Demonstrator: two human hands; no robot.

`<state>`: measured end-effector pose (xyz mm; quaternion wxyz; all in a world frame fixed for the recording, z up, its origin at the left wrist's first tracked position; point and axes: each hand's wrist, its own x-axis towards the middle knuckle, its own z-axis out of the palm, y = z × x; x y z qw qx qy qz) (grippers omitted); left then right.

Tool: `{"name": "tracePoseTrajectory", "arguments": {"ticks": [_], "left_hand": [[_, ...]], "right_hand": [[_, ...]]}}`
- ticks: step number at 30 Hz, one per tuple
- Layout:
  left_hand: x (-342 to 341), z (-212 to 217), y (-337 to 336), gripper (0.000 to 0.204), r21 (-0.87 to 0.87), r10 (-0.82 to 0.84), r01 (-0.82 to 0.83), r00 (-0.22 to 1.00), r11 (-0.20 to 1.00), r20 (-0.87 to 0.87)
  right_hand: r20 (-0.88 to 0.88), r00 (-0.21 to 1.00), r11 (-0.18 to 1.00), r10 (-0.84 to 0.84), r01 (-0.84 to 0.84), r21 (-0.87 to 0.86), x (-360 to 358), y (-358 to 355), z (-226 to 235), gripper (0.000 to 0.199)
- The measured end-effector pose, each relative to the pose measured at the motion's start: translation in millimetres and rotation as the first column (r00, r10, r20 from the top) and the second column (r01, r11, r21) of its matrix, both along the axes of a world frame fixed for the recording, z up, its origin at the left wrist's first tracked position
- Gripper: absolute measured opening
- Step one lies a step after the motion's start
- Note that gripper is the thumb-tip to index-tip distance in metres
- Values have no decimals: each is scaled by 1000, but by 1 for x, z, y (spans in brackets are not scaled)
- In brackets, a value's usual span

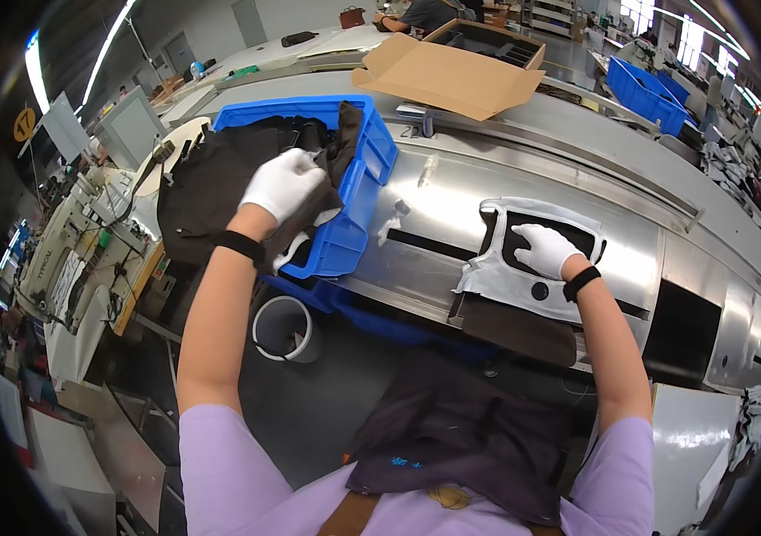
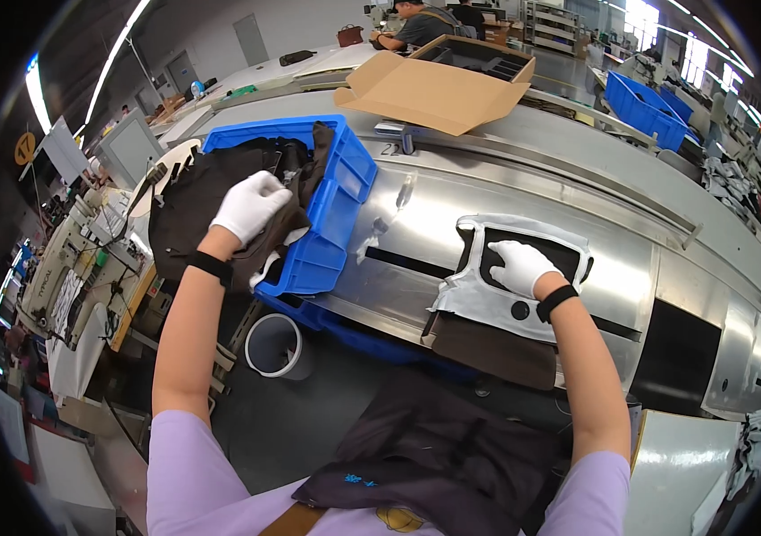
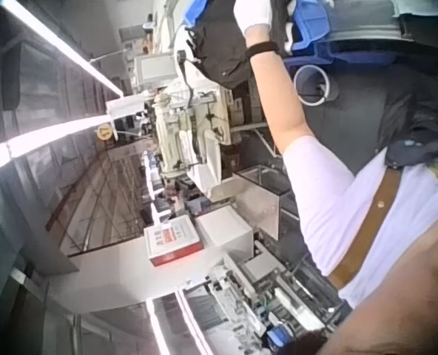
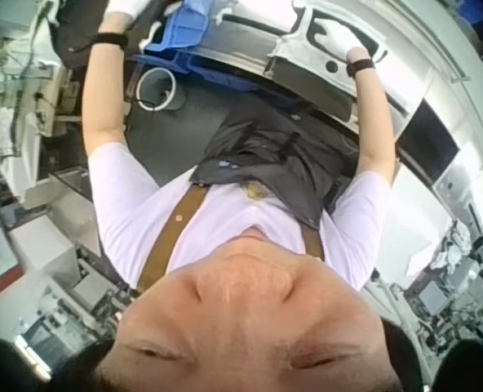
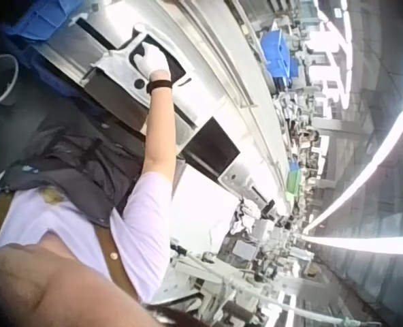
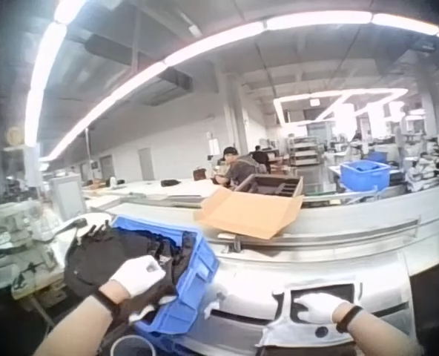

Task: The recorder is assembling or checking parts of leather or fabric goods, possibly bags or vests, in a factory setting.

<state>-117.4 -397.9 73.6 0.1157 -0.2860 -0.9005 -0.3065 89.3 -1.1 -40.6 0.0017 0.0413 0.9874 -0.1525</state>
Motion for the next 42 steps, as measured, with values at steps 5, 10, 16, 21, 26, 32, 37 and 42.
{"name": "tracePoseTrajectory", "arguments": {"ticks": [5, 10, 16, 21, 26, 32, 37, 42], "left_hand": [[-66, -48, -89, 59, -553, 387, -311, 922, 773, 22], [-63, -57, -70, 58, -705, 462, -342, 887, 622, -22], [-116, -99, -58, 29, -695, 345, -292, 936, 657, -66], [-179, -49, -162, 17, 601, 289, -414, 910, 684, 298], [-128, -39, -99, 36, 103, 232, -222, 968, 970, -93], [-83, -90, -67, 44, -671, 416, -253, 905, 697, 90], [-119, -97, -73, 34, -613, 369, -256, 928, 747, 62], [-154, -45, -116, 23, 327, 351, -288, 924, 900, -154]], "right_hand": [[8, 991, 965, 137, -132, -225, 48, -53, 56, 41], [-2, 975, 822, 220, -187, -538, 103, -111, 62, 39], [124, 977, 618, 175, -10, -786, 135, -148, -9, 39], [136, 951, 442, 279, -1, -897, 149, -169, -30, 39], [163, 981, 397, 110, 107, -911, 148, -175, -41, 35], [291, 924, 463, 249, 151, -873, 154, -198, -44, 36], [251, 948, 347, 194, 173, -922, 168, -192, -60, 37], [255, 950, 299, 182, 194, -934, 170, -192, -59, 36]]}}
